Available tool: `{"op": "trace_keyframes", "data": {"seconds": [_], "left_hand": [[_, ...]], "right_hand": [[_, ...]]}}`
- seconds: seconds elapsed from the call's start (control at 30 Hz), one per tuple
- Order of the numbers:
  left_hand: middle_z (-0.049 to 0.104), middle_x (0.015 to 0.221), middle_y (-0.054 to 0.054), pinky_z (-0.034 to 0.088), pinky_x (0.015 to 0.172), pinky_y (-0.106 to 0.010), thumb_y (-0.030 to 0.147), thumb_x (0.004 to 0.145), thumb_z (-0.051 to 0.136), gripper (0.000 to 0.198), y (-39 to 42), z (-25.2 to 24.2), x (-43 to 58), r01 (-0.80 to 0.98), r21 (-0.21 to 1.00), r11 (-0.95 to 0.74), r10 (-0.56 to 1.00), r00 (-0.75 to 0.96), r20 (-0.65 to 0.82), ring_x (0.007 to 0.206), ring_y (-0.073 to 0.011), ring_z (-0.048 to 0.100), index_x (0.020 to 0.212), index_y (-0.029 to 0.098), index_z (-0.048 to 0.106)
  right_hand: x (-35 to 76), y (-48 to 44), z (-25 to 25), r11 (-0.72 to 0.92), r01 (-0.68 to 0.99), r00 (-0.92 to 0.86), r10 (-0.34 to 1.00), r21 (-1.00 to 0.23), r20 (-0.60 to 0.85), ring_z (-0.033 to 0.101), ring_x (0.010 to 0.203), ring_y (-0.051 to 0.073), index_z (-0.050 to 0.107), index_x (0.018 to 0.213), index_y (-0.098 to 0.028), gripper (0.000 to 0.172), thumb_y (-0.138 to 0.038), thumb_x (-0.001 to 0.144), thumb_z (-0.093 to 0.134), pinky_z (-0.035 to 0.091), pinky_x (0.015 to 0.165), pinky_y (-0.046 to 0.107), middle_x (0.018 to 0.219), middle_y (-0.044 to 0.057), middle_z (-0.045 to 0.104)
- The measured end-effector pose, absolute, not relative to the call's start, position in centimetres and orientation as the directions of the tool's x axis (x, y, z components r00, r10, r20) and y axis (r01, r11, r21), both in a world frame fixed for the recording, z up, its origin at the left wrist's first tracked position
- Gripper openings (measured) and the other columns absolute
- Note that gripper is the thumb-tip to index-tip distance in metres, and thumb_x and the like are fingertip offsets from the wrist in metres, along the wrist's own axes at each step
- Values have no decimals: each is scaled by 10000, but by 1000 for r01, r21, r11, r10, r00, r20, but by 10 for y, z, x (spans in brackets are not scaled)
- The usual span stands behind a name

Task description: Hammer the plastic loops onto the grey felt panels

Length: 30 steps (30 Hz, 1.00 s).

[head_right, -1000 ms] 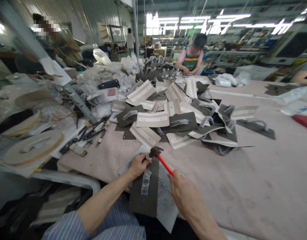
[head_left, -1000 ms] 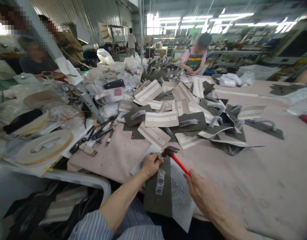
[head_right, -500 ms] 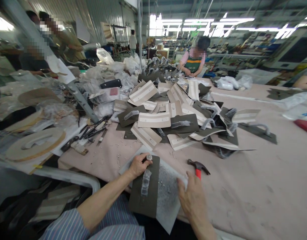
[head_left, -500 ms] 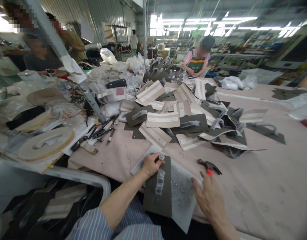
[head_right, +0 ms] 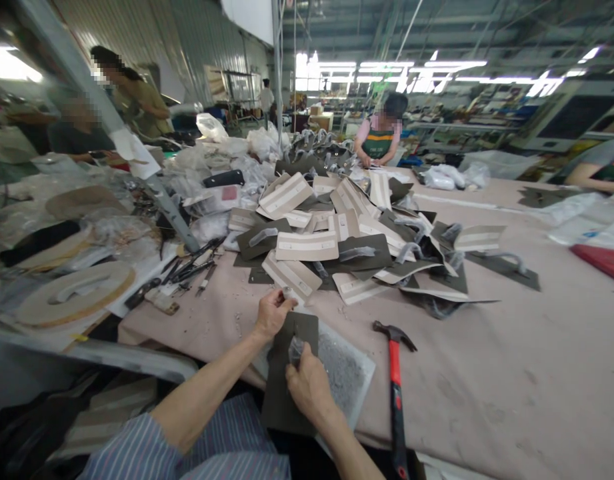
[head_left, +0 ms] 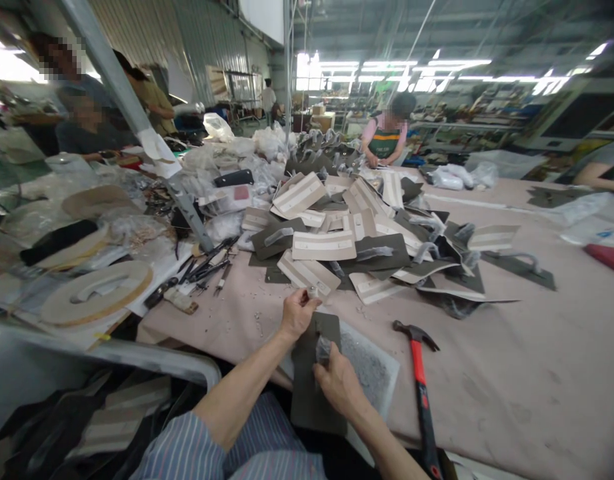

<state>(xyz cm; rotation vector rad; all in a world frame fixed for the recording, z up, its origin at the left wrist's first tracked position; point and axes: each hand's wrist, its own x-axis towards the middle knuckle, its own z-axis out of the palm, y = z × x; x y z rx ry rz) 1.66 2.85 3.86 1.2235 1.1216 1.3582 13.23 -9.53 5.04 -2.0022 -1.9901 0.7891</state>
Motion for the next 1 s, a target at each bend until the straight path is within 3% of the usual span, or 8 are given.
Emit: {"op": "trace_keyframes", "data": {"seconds": [0.2,0.3,0.4,0.5,0.63,0.77,0.83,1.0], "left_hand": [[723,772,-48,550,715,-270,366,772,733,251,38,75,-26,-194,962,-193,965,-215,150,715,-167,682,847,139,656],[718,766,-55,563,713,-278,393,760,745,292,39,80,-36,-201,962,-185,959,-252,132,715,-171,685,837,127,654],[714,757,-51,565,697,-269,383,750,751,295,32,71,-33,-199,971,-133,976,-194,94,722,-172,685,849,123,654],[711,753,-45,555,667,-256,357,756,743,271,20,57,-23,-181,981,-74,992,-114,54,704,-169,681,864,125,652],[701,755,-27,535,664,-244,328,761,728,231,8,47,-14,-161,985,-64,996,-78,52,695,-164,674,864,139,645],[700,769,-25,513,685,-240,322,784,710,207,11,46,-13,-91,991,-101,994,-59,96,722,-164,662,871,145,648],[696,777,-20,502,685,-233,301,786,700,179,15,43,-13,-52,991,-120,991,-59,117,733,-160,651,860,146,649],[697,777,-19,502,680,-239,286,789,678,152,21,29,-9,-22,996,-91,994,-60,90,730,-160,650,838,147,642]], "right_hand": [[159,-90,104,439,847,-444,894,-301,53,535,925,225,557,771,-202,207,-58,632,506,311,1023,430,871,51,615],[167,-80,117,542,811,-507,839,-220,197,507,980,229,547,783,-212,253,-40,602,509,199,1129,494,949,47,604],[166,-72,101,510,856,-461,828,-86,320,499,1087,255,594,912,-207,283,-7,767,456,281,1084,510,1171,96,588],[155,-71,74,355,934,-316,877,-44,361,560,965,251,624,1011,-192,179,-194,967,450,439,850,392,1156,133,599],[145,-74,58,359,928,-304,885,-100,353,596,750,180,655,1025,-198,267,-303,1023,410,444,688,286,995,95,654],[152,-61,56,557,796,-430,796,-237,425,621,1005,214,634,1174,-192,302,-185,999,389,492,856,325,1249,129,613],[159,-52,47,603,722,-452,782,-338,429,582,1129,227,627,1193,-184,384,-72,930,370,472,966,382,1279,127,603],[164,-51,14,529,578,-438,843,-621,312,550,1183,180,618,1167,-193,576,46,730,329,459,1013,376,1247,81,626]]}}
